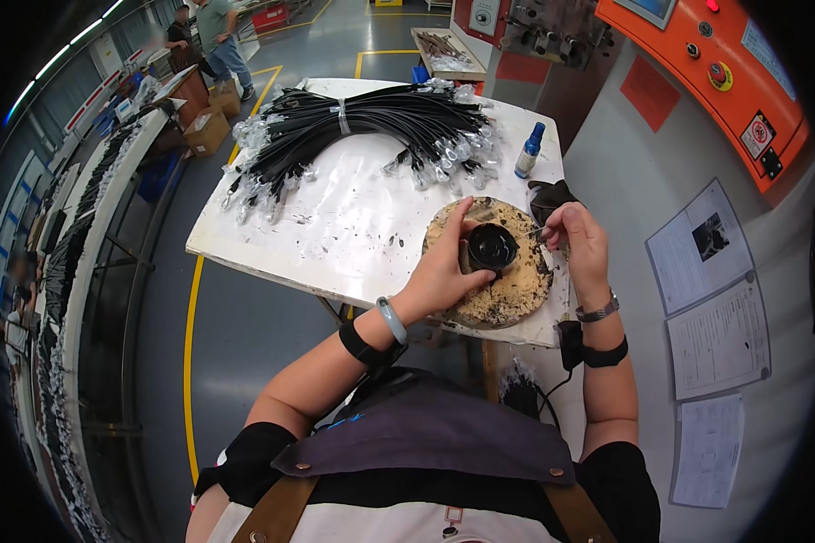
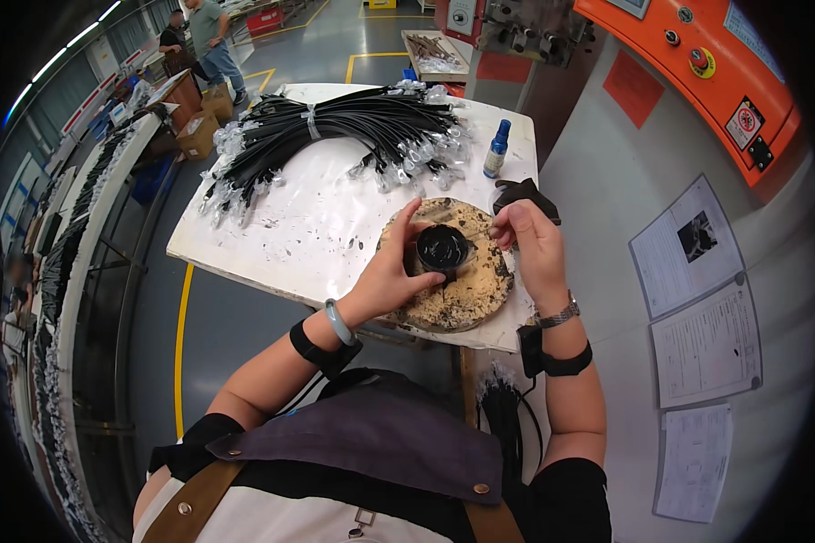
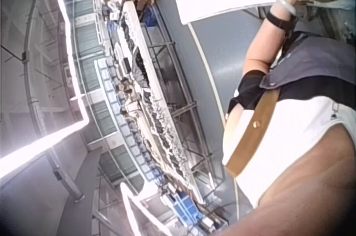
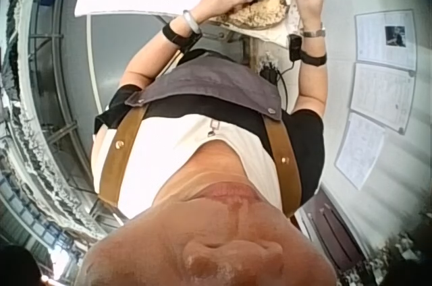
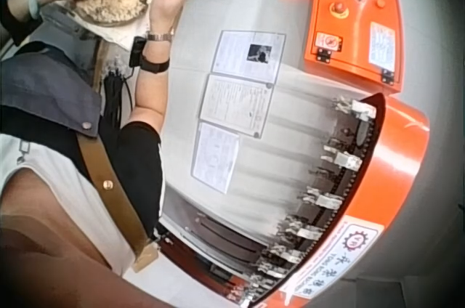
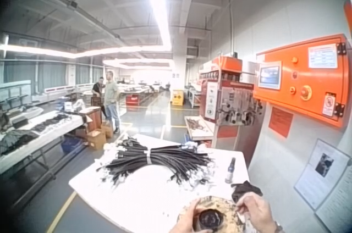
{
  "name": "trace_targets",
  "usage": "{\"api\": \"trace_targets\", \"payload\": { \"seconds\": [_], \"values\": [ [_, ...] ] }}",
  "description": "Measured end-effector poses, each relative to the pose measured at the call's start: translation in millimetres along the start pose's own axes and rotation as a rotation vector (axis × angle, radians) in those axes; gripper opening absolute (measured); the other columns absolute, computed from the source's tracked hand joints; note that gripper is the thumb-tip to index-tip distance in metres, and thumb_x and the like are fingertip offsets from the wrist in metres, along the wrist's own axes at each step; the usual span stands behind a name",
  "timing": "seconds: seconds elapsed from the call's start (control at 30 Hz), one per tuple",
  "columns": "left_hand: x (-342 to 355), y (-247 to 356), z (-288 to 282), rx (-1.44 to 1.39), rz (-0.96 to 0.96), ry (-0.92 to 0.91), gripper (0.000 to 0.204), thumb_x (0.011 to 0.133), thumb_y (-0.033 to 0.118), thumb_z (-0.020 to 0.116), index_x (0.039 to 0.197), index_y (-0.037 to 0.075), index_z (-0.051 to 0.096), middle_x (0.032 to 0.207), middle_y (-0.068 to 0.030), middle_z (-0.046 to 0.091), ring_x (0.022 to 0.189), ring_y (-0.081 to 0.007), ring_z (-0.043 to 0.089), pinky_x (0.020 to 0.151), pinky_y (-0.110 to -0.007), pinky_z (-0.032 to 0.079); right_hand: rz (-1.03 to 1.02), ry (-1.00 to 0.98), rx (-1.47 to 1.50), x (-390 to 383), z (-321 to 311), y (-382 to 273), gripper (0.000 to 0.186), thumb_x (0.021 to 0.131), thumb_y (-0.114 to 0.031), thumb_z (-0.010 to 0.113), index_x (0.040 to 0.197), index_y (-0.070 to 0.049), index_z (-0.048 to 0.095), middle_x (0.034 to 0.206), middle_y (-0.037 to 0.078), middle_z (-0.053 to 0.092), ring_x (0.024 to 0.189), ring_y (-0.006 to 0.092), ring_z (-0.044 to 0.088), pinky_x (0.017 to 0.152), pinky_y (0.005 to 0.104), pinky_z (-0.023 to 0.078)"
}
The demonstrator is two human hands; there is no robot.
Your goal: Applying edge finish/dye to leather straps and hanging them on an automated drying rack.
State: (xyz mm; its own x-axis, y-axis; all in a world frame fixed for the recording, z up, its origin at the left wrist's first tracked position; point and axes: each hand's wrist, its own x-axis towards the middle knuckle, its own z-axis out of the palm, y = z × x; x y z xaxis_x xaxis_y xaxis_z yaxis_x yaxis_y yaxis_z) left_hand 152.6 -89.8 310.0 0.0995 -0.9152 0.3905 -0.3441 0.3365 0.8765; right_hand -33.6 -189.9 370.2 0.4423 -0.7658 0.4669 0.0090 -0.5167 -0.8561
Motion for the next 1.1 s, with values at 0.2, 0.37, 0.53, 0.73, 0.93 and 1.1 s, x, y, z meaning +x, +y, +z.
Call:
{"api": "trace_targets", "payload": {
  "seconds": [0.2,0.37,0.53,0.73,0.93,1.1],
  "values": [
    [0,1,-1,0.004,-0.01,-0.002,0.1,0.066,0.008,0.075,0.142,0.011,0.01,0.116,-0.0171,0.05,0.107,-0.0301,0.052,0.094,-0.035,0.04,0.047,-0.015,0.03,-1,-1,0,0.037,0.097,-0.032,0.041,0.08,-0.002,0.055,0.069,0.002,0.055,0.062,0.0059,0.049,0.057,0.0192,0.041],
    [0,2,-1,0.003,-0.011,0.0,0.1,0.066,0.008,0.075,0.142,0.011,0.011,0.116,-0.0173,0.05,0.108,-0.0301,0.052,0.094,-0.035,0.04,0.048,-0.07,0.078,0,-3,3,0.037,0.097,-0.032,0.04,0.081,-0.002,0.055,0.069,0.002,0.055,0.061,0.0065,0.049,0.057,0.0199,0.041],
    [0,5,-1,-0.014,-0.03,-0.012,0.099,0.066,0.008,0.076,0.142,0.011,0.012,0.117,-0.0184,0.05,0.108,-0.0304,0.052,0.095,-0.035,0.04,0.021,-0.072,0.088,0,2,-4,0.037,0.097,-0.031,0.04,0.08,-0.002,0.054,0.068,0.002,0.054,0.06,0.0061,0.049,0.056,0.0195,0.041],
    [0,4,-1,0.007,-0.049,-0.011,0.1,0.067,0.006,0.076,0.143,0.013,0.011,0.12,-0.016,0.049,0.109,-0.0274,0.052,0.095,-0.035,0.04,0.002,-0.051,0.0,4,3,-5,0.036,0.097,-0.029,0.04,0.079,-0.002,0.054,0.068,0.001,0.054,0.061,0.0061,0.049,0.058,0.0195,0.041],
    [0,4,-2,-0.014,-0.041,-0.011,0.099,0.067,0.006,0.075,0.143,0.012,0.011,0.121,-0.016,0.049,0.11,-0.0274,0.052,0.096,-0.035,0.039,-0.048,-0.002,-0.123,8,-2,-4,0.037,0.098,-0.03,0.038,0.078,-0.002,0.052,0.069,0.003,0.053,0.062,0.007,0.05,0.059,0.0195,0.041],
    [0,2,-1,0.019,-0.039,-0.009,0.099,0.068,0.006,0.075,0.143,0.012,0.011,0.121,-0.0159,0.049,0.11,-0.0271,0.051,0.096,-0.035,0.039,0.029,0.024,0.001,1,1,0,0.038,0.097,-0.034,0.039,0.078,-0.004,0.053,0.068,0.001,0.053,0.06,0.0063,0.049,0.056,0.0188,0.04]
  ]
}}
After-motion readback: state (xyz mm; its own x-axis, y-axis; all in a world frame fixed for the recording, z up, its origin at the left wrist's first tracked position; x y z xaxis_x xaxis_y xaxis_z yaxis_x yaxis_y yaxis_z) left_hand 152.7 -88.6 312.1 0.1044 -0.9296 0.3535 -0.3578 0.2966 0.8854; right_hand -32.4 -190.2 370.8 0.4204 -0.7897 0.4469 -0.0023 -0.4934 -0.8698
